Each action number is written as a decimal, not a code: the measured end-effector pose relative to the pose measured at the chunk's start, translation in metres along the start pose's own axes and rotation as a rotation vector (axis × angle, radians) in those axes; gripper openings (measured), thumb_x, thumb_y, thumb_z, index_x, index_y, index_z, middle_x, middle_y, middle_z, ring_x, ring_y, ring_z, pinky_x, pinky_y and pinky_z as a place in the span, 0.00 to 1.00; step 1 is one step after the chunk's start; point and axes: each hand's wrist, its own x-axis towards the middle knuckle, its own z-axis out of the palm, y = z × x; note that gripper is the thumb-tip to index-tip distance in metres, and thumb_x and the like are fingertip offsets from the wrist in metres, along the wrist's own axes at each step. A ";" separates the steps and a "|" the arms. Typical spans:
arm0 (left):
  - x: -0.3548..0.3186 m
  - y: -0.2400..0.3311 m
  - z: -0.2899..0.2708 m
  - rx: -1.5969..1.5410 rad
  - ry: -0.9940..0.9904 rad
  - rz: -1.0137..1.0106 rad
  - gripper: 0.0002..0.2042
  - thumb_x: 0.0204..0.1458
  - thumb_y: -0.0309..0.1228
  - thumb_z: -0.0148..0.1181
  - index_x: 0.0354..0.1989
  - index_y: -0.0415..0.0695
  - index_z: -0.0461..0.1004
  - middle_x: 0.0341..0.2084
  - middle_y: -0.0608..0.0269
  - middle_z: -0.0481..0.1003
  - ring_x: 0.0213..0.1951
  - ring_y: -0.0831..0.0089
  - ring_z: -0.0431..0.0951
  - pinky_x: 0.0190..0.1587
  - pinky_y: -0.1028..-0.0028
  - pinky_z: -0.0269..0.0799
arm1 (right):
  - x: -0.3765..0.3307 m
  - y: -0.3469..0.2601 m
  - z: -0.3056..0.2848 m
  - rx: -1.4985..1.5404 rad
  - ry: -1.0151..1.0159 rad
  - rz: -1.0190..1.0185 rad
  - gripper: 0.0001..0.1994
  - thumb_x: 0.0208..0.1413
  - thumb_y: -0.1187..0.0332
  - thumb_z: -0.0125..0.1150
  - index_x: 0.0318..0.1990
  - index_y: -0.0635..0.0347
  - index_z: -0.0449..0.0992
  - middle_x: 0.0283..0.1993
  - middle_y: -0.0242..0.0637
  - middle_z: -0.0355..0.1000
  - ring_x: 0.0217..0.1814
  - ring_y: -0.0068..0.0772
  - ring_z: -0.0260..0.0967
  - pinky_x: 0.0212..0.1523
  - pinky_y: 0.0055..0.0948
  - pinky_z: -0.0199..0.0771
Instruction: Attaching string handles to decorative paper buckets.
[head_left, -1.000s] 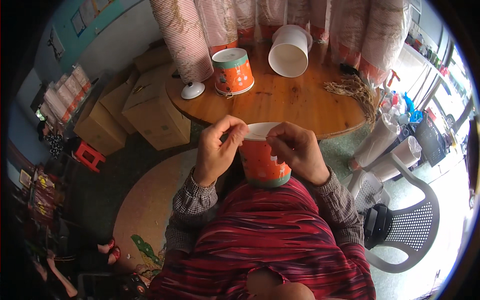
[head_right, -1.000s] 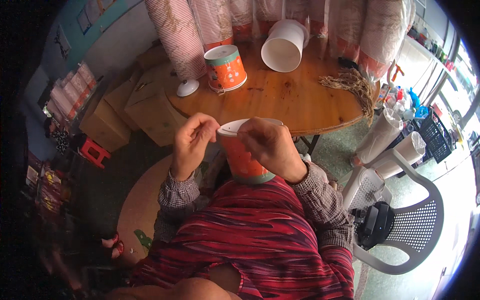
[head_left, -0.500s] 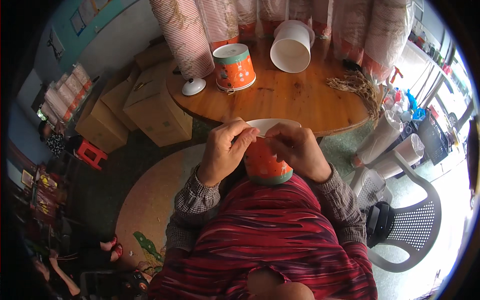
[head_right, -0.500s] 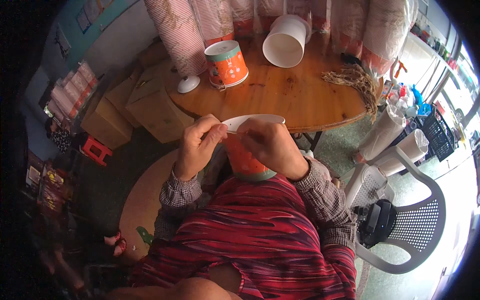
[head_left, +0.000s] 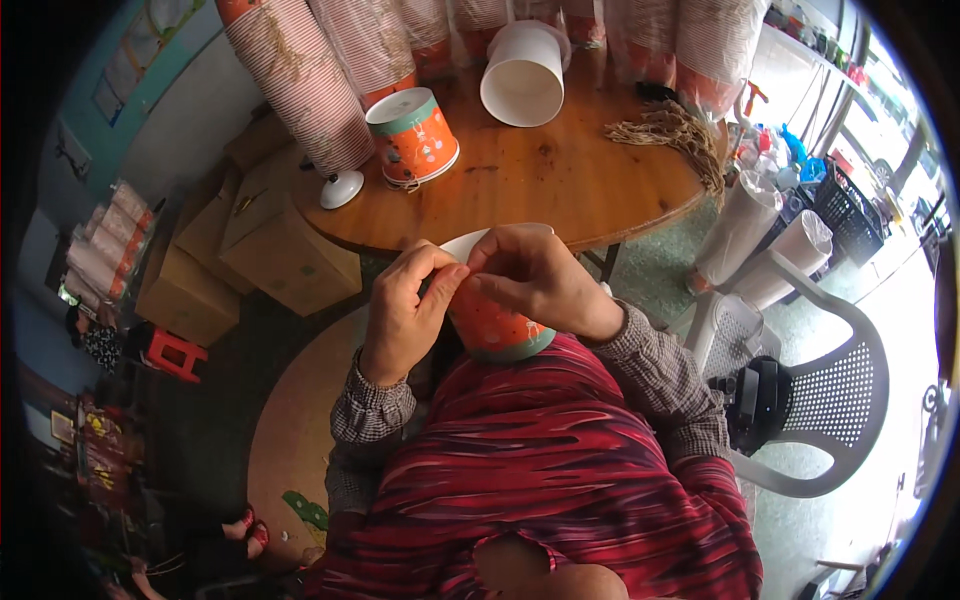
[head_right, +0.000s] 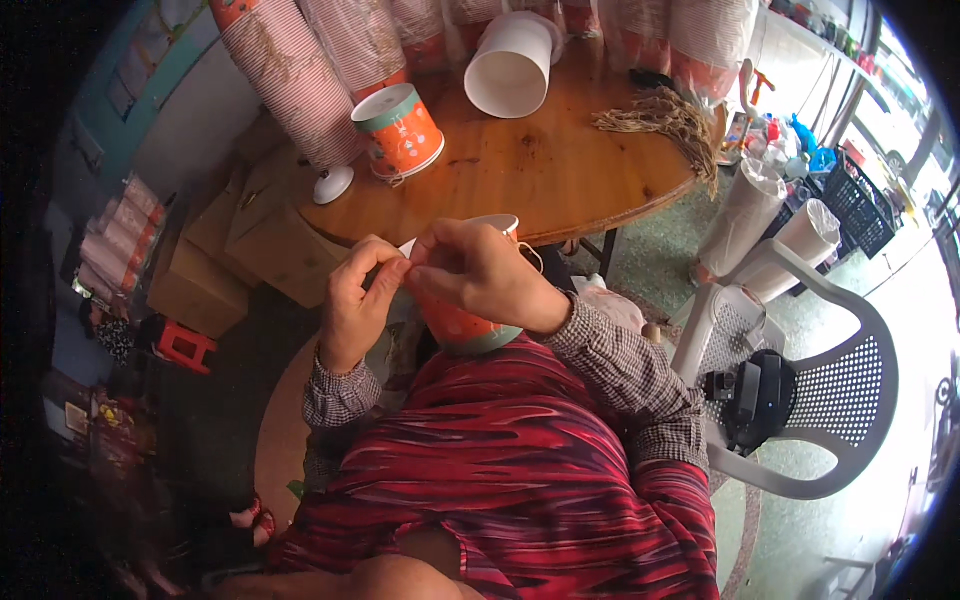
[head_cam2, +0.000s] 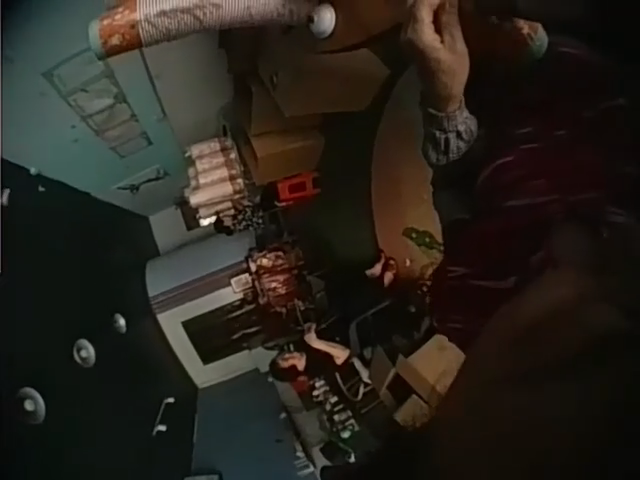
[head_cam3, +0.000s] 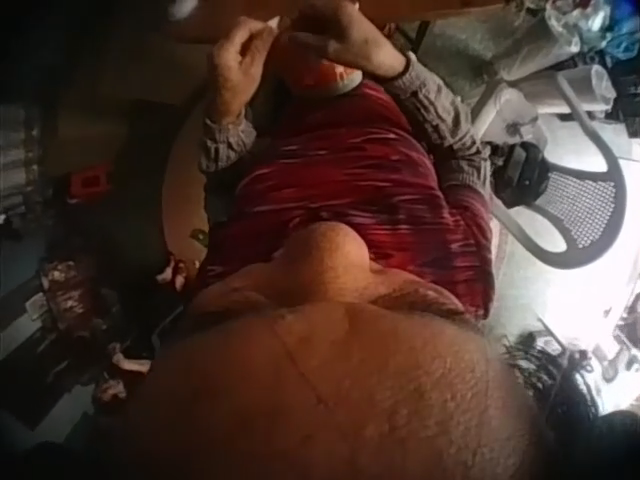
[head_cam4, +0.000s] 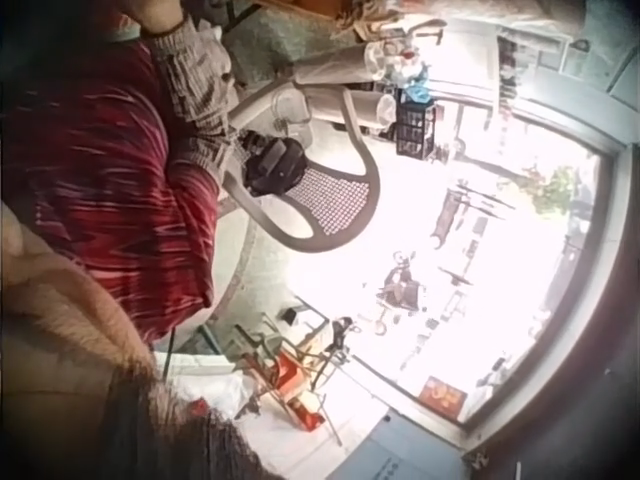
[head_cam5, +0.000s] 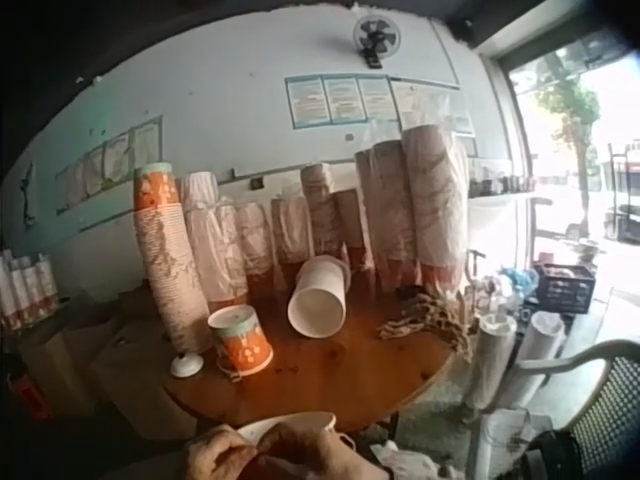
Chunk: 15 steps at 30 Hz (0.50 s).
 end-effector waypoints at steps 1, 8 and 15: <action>0.000 0.001 0.001 -0.005 -0.010 0.004 0.05 0.53 0.23 0.59 0.29 0.37 0.69 0.23 0.57 0.70 0.27 0.64 0.72 0.31 0.71 0.67 | -0.001 0.002 0.000 -0.106 0.030 -0.107 0.04 0.57 0.77 0.57 0.39 0.65 0.71 0.29 0.26 0.69 0.28 0.12 0.64 0.29 0.14 0.66; 0.000 -0.001 0.002 -0.003 -0.019 0.009 0.04 0.52 0.22 0.58 0.32 0.38 0.69 0.26 0.58 0.71 0.30 0.63 0.73 0.35 0.70 0.68 | -0.001 0.008 -0.001 -0.178 0.084 -0.082 0.04 0.56 0.78 0.56 0.38 0.64 0.70 0.27 0.23 0.66 0.28 0.10 0.60 0.28 0.14 0.61; 0.001 0.001 0.003 -0.008 -0.008 0.030 0.04 0.52 0.21 0.58 0.32 0.38 0.69 0.27 0.58 0.71 0.32 0.64 0.73 0.36 0.70 0.68 | -0.002 0.003 0.001 -0.364 0.162 -0.168 0.04 0.55 0.76 0.58 0.37 0.65 0.71 0.22 0.24 0.65 0.24 0.10 0.59 0.25 0.16 0.61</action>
